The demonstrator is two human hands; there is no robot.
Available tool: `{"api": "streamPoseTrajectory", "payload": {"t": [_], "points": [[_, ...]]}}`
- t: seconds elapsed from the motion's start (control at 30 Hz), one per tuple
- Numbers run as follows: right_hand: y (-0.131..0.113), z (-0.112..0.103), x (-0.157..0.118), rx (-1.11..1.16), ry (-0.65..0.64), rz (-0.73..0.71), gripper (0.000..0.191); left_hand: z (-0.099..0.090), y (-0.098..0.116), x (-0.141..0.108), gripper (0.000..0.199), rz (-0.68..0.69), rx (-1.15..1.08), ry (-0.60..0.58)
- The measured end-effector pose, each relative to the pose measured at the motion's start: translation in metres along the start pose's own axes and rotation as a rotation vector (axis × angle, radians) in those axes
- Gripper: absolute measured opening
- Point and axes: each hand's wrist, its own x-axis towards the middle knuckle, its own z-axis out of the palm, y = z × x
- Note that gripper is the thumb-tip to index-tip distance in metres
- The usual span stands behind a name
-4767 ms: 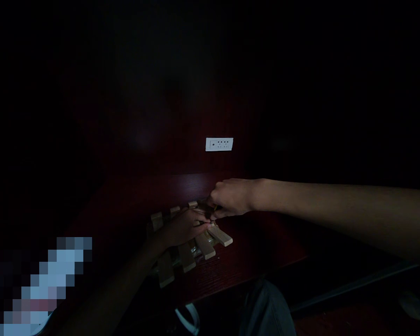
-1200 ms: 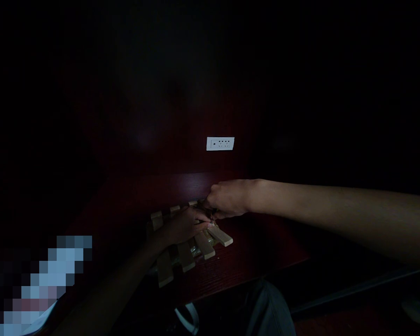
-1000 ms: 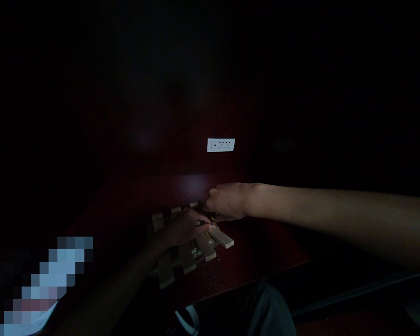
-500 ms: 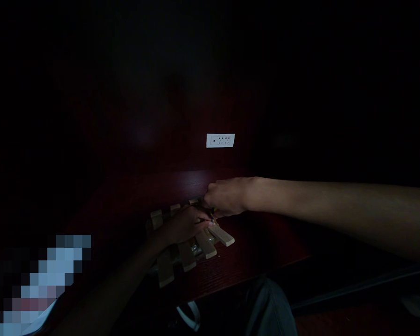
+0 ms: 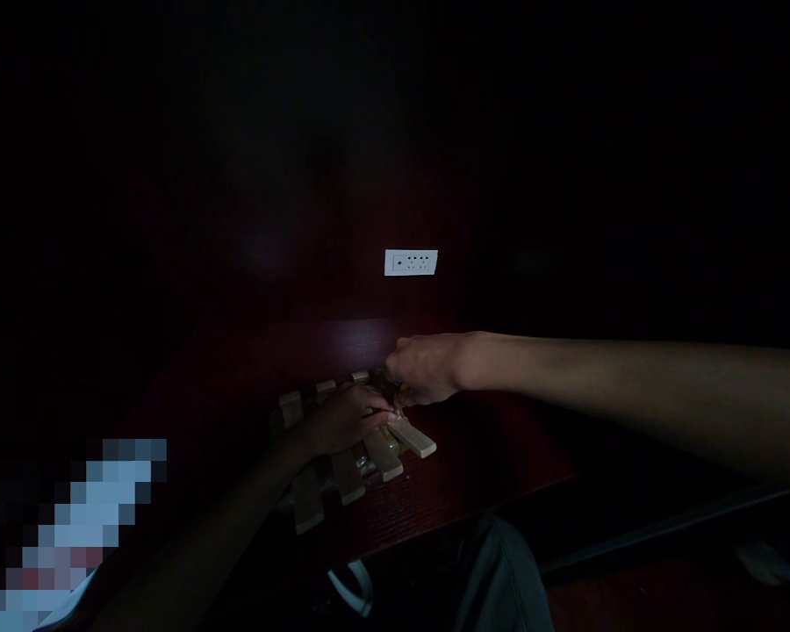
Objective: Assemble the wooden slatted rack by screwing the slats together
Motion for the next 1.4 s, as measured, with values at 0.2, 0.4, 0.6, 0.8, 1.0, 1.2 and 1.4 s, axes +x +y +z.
{"api": "streamPoseTrajectory", "payload": {"t": [0.2,0.4,0.6,0.8,1.0,1.2,1.4], "points": [[-0.012,-0.01,-0.006,-0.002,-0.049,0.026,0.03,0.002,-0.002,0.0,0.026,-0.022,-0.033,-0.036],[-0.013,-0.011,-0.01,-0.082,-0.004,-0.073,0.024,0.003,-0.002,-0.001,0.026,0.0,-0.032,-0.026],[0.0,0.005,-0.01,-0.175,0.135,-0.113,0.019,0.001,0.0,0.0,0.023,0.003,-0.038,-0.025],[0.002,0.009,-0.01,-0.107,0.124,-0.095,0.02,0.001,-0.001,0.0,0.021,-0.027,-0.029,-0.03],[-0.003,0.0,-0.008,-0.043,0.044,-0.045,0.024,0.001,-0.002,0.0,0.027,-0.049,-0.021,-0.06],[-0.003,-0.003,-0.002,-0.024,0.026,-0.061,0.027,0.005,-0.009,0.0,0.026,-0.007,-0.004,-0.027],[-0.011,-0.006,0.0,0.024,-0.047,0.118,0.03,0.001,-0.003,0.0,0.029,-0.062,0.0,-0.033]]}}
